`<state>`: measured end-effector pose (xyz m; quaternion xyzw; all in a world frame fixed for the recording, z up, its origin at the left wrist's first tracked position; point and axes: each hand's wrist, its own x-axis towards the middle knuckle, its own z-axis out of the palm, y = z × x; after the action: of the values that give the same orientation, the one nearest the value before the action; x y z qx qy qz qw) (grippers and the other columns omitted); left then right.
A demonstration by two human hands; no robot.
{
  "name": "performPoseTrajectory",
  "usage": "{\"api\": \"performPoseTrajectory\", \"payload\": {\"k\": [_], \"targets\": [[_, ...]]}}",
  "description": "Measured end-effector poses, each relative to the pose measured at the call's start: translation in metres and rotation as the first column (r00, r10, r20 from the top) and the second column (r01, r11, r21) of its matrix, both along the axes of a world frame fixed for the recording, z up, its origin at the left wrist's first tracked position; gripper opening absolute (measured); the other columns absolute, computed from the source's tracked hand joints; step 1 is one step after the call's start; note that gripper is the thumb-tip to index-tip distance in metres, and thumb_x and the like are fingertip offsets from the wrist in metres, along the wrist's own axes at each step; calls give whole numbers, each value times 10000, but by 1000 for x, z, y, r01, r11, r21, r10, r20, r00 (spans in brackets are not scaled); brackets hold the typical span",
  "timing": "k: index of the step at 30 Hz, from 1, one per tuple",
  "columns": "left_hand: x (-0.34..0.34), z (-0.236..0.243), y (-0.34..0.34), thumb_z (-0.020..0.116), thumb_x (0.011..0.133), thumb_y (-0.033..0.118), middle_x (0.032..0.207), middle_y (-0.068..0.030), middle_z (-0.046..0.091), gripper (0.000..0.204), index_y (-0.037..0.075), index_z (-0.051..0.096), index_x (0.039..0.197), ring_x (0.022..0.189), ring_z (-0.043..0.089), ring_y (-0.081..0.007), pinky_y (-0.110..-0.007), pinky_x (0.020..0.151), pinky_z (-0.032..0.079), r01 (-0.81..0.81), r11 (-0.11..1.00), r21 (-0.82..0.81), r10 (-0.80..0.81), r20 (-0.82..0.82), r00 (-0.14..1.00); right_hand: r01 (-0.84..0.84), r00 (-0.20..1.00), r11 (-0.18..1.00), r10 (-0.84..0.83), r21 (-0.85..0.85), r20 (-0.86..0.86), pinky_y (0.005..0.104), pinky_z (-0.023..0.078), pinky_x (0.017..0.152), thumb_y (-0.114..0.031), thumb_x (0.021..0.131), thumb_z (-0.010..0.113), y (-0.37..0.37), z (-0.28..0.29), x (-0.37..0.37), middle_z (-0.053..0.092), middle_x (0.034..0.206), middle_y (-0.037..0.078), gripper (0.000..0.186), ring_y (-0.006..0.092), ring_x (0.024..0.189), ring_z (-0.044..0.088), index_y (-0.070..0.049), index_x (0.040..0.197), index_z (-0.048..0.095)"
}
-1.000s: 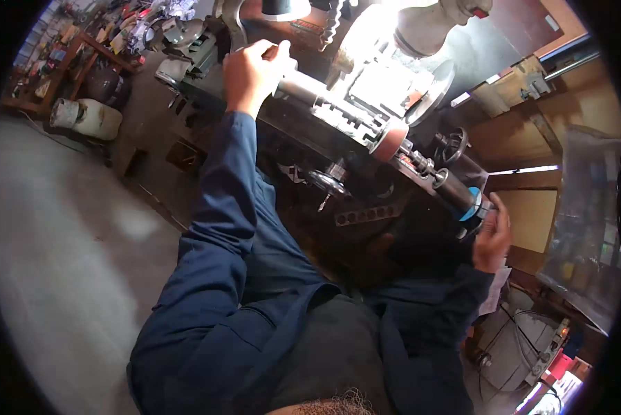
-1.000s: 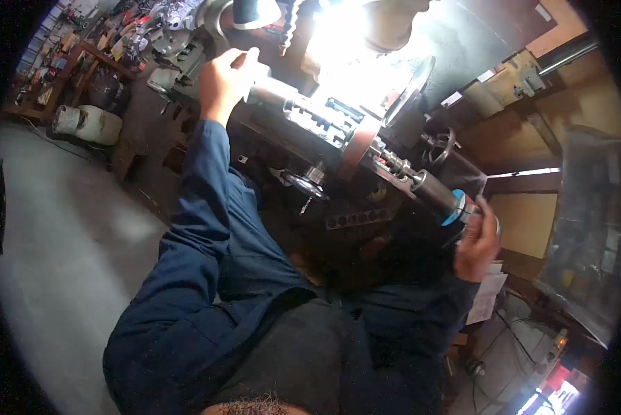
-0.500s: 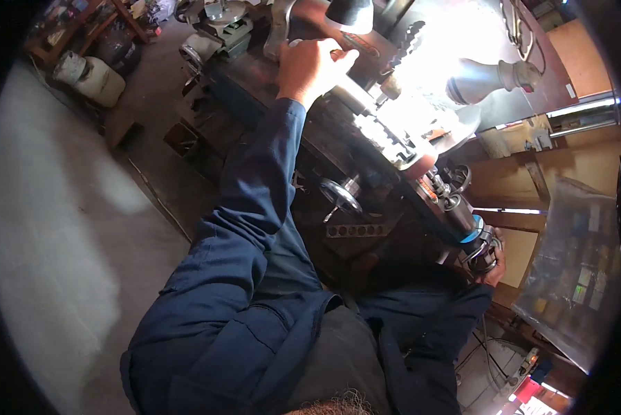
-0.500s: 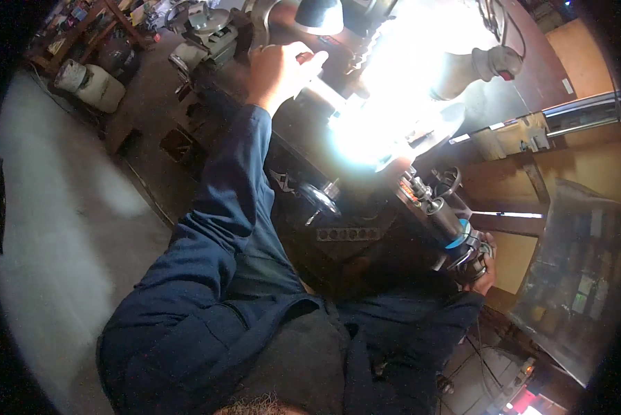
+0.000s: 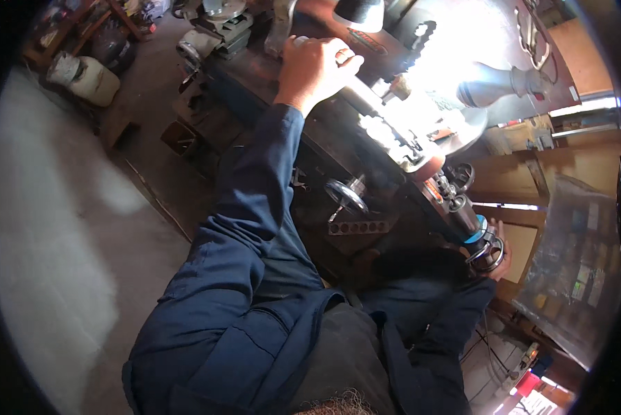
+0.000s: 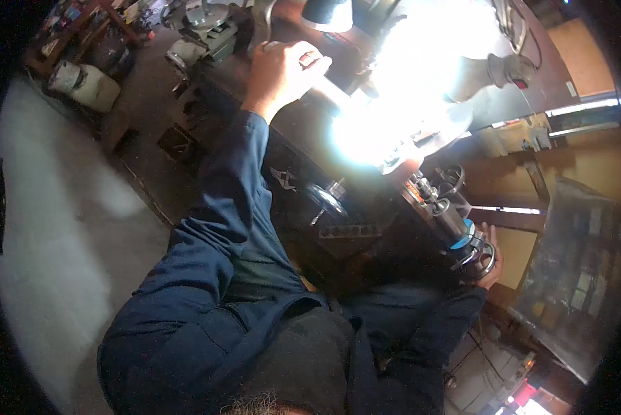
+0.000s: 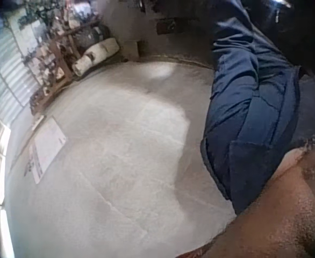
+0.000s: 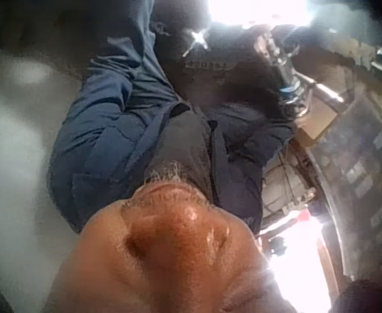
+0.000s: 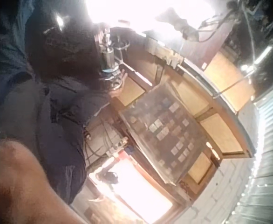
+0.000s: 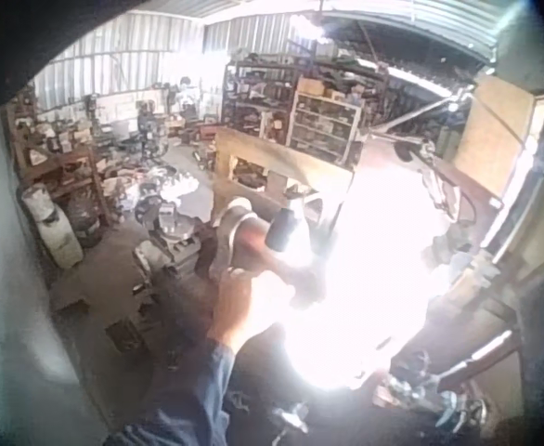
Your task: The person measures a metal component with calipers, polishes a cylindrical engine part using a belt sander, and then cleans metal shavings from a dustpan into a bag.
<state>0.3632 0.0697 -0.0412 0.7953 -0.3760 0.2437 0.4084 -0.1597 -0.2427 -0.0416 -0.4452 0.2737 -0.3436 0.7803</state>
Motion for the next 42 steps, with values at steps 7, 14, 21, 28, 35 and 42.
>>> {"api": "performPoseTrajectory", "payload": {"k": [7, 14, 21, 28, 35, 42], "targets": [[-5, -2, 9, 784, 812, 353, 640, 34, 640, 221, 157, 692, 766, 675, 631, -231, -440, 837, 438, -13, 996, -86, 8, -60, 998, -197, 974, 980, 195, 2, 118, 482, 236, 1232, -382, 992, 385, -10, -18, -15, 385, 1567, 237, 703, 376, 1463, 358, 26, 1556, 290], [-9, 0, 10, 812, 794, 309, 635, 25, 649, 203, 140, 703, 765, 645, 618, -211, -404, 782, 441, -35, 996, -86, 30, -50, 998, -241, 918, 969, 244, -49, 313, 520, 117, 1252, -461, 1035, 377, -22, -15, -18, 166, 1673, 175, 741, 319, 1557, 119, -26, 1600, 174], [-4, 2, 10, 818, 794, 309, 660, 1, 683, 202, 126, 731, 790, 655, 634, -218, -403, 775, 455, -43, 994, -98, 34, -92, 995, 24, 985, 955, -72, 295, 155, 477, 61, 1261, -399, 1061, 371, -30, -20, -21, 131, 1682, 171, 686, 320, 1562, 78, -34, 1605, 166], [-4, -6, 14, 813, 803, 307, 682, 4, 691, 189, 138, 736, 837, 689, 651, -222, -413, 825, 455, -27, 994, -108, 18, -86, 996, -295, 946, 956, 293, -10, 136, 515, 187, 1240, -498, 1014, 373, -8, -23, -21, 238, 1643, 205, 774, 361, 1534, 186, -13, 1592, 201], [-13, -1, 24, 793, 779, 124, 869, -96, 729, 156, 68, 759, 921, 795, 690, -288, -391, 738, 552, -22, 992, -122, 35, 109, 993, 413, 892, 879, -443, 238, 90, 504, 98, 1253, -448, 1028, 365, 10, 26, -19, 119, 1683, 174, 755, 340, 1555, 116, -9, 1602, 146], [0, -14, 33, 777, 802, 99, 932, -109, 720, 161, 62, 755, 957, 812, 691, -281, -371, 711, 576, 34, 985, -171, -26, 47, 999, -95, 984, 995, 90, 26, 156, 444, 53, 1250, -430, 1041, 359, -13, -14, -36, 99, 1693, 156, 726, 303, 1566, 69, -38, 1613, 143]]}}
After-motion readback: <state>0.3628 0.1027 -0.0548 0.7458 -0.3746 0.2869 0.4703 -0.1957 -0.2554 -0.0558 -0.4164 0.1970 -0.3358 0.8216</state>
